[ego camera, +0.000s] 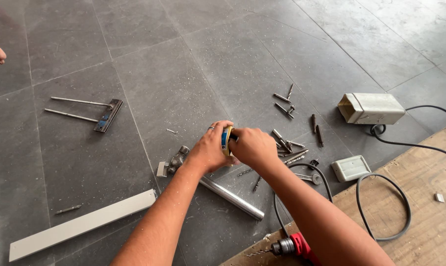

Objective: The person sits on a tiled floor and uses a red power drill to make holes in white rectangular profiles. They hold the profile with one hand and operate the drill with the other, occasionally adjusting the piece or inserting a screw.

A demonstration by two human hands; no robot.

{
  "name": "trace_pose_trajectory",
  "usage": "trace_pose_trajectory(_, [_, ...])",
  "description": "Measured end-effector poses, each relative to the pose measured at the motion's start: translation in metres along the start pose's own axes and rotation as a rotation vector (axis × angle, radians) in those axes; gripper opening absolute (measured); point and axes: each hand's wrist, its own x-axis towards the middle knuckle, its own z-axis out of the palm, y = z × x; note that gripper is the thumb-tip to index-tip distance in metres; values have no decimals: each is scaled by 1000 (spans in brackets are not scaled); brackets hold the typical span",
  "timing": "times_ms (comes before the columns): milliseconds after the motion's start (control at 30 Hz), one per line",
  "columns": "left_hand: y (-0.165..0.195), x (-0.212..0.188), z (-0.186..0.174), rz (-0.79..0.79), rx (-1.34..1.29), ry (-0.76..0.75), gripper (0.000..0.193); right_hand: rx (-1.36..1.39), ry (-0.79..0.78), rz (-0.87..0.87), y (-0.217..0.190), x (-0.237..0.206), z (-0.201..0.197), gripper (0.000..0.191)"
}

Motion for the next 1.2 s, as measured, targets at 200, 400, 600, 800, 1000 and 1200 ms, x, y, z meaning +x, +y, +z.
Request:
trace_pose_trajectory(200, [14,-2,-3,-141,26,-97,114,-153,-81,51,-1,16,-18,20])
trace_pose_trajectory(400, [21,-9,-7,-161,74,-87,111,-253,38,-136,-3,9,-15,24])
trace_pose_trajectory(600, [19,-10,-5,-114,129,-69,110,-231,16,-118,-4,-1,-28,15])
trace_pose_trajectory(800, [33,-19,-10,-158,132,-65,111,-9,40,-189,-2,-22,-50,17])
trace_pose_trajectory(1000, [42,-28,-16,-133,143,-50,110,-84,110,-68,-19,-35,-37,15])
trace_pose_trajectory(1200, [44,-34,-21,-96,114,-40,115,-228,85,50,-28,-27,-56,13])
